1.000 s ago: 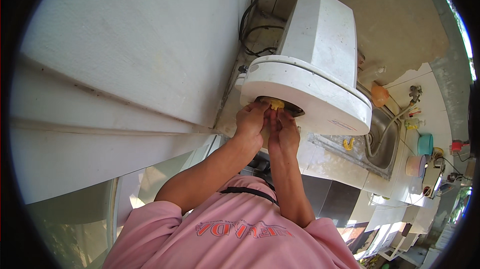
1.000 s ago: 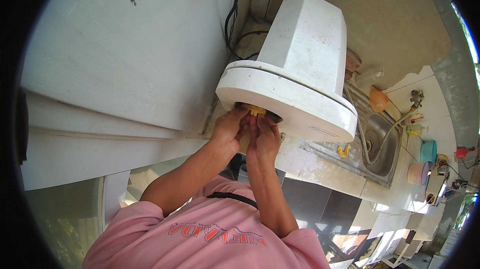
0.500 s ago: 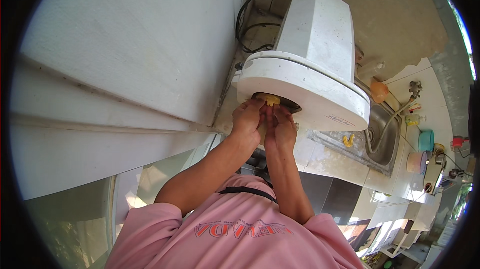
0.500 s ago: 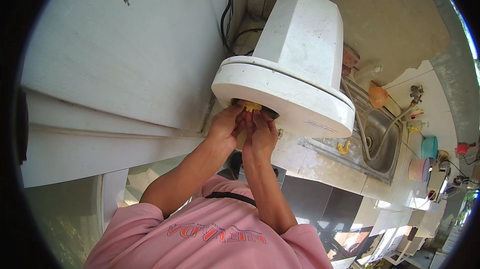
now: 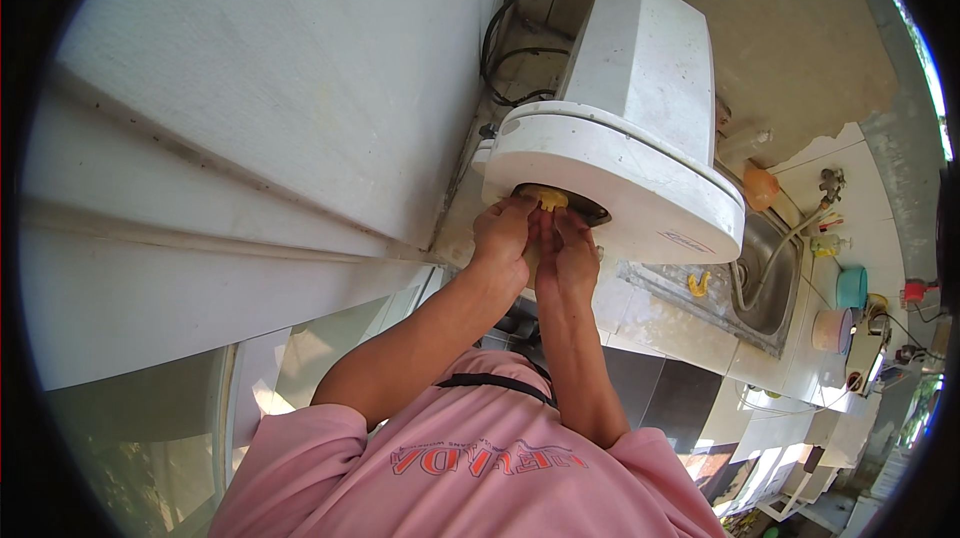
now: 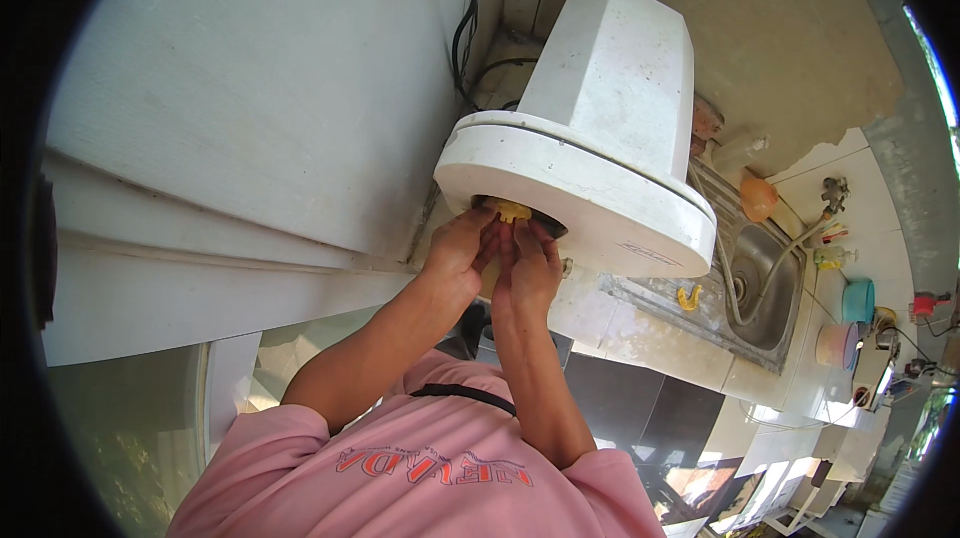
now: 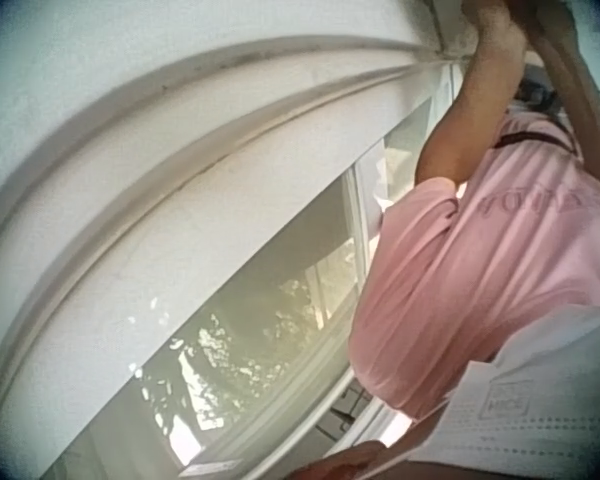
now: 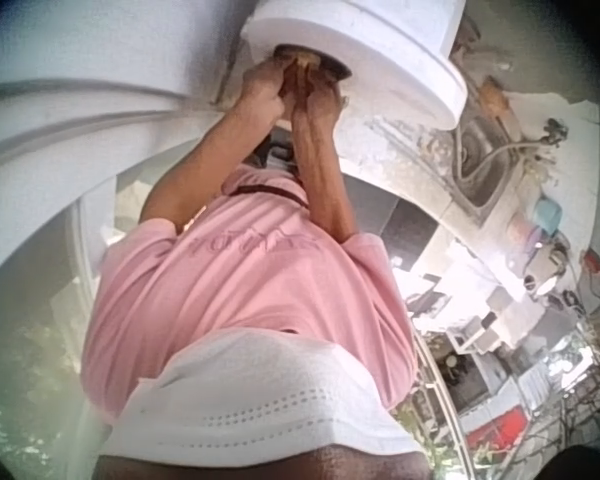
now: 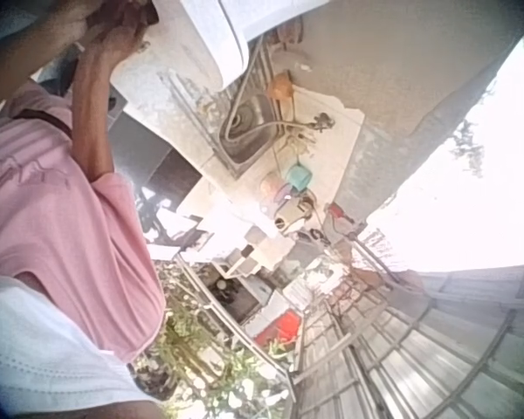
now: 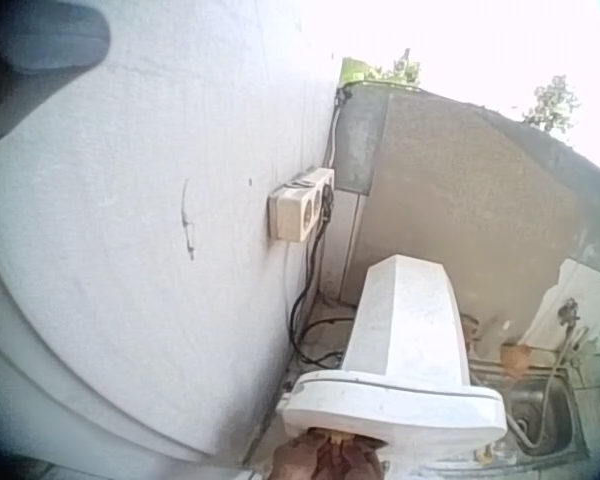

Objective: The recorder is trimming a dental plaster model using a model trimmer machine.

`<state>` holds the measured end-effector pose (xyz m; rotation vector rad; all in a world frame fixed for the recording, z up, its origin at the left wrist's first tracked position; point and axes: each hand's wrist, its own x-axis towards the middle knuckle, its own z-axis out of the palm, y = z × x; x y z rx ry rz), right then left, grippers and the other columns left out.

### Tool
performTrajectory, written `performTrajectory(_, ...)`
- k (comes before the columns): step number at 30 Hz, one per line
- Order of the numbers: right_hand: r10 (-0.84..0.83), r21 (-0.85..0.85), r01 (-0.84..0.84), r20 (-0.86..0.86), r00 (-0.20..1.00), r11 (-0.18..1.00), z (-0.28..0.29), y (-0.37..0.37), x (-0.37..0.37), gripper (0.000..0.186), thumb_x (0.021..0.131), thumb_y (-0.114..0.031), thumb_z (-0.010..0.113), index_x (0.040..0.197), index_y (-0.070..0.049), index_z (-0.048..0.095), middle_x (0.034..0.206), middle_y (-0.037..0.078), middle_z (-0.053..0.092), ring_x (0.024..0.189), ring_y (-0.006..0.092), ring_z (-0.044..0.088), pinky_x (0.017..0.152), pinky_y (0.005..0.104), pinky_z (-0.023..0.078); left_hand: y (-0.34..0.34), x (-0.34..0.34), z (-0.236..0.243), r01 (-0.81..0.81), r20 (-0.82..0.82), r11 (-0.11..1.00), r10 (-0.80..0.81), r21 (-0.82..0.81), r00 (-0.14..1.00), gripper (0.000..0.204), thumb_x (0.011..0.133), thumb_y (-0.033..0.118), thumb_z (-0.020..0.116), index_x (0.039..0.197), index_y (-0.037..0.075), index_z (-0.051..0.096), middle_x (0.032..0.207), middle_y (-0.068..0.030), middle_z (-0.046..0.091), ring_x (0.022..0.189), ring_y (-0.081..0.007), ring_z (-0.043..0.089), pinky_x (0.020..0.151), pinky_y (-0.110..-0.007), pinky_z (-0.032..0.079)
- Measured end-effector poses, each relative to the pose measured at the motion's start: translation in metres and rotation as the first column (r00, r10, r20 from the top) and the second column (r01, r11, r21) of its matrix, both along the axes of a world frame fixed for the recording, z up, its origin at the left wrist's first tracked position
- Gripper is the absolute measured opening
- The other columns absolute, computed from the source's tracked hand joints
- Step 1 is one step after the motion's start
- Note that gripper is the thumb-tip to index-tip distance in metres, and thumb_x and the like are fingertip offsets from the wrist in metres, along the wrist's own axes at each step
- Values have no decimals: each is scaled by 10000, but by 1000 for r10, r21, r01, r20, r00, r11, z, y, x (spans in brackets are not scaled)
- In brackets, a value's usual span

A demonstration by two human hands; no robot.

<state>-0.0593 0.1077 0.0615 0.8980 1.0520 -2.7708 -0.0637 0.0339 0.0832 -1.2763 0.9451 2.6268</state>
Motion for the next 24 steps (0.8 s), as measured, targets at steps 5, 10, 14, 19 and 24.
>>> performTrajectory(5,-2,-1,2,-11,1000,1000,-2,-1,0,175,867,22,570,1026,31,499,1014,126,558,949,218,582,867,290,513,0,1,-4,-34,3,998,34,49,999,190,838,163,671,983,63,600,845,6,580,760,-85,555,693,-223,454)
performTrajectory(10,3,3,-3,-5,1000,1000,-3,0,0,200,864,26,575,1043,49,490,1024,130,553,951,217,584,865,283,516,5,3,-3,-65,6,997,65,38,998,187,828,180,694,956,79,602,809,25,578,723,-77,553,667,-221,455)
performTrajectory(14,-13,8,13,9,1000,1000,-6,-1,0,184,863,40,550,1044,44,520,1028,136,565,980,241,571,916,315,490,5,2,-5,-69,-12,996,69,52,998,177,818,190,710,921,100,597,804,37,574,719,-73,551,659,-221,457)
performTrajectory(19,-12,21,12,2,1000,1000,-11,0,1,195,855,34,564,1045,32,516,1022,133,568,948,229,590,876,315,511,8,2,0,-126,-8,986,127,107,992,166,815,173,716,890,106,584,800,36,570,719,-74,550,658,-220,467)
performTrajectory(24,-3,-4,3,-21,1000,1000,-9,-1,1,222,855,42,580,1049,35,472,1026,135,546,923,206,594,824,264,533,8,1,-2,-136,17,983,135,122,991,164,819,147,709,901,100,576,802,27,573,729,-78,554,661,-224,478)
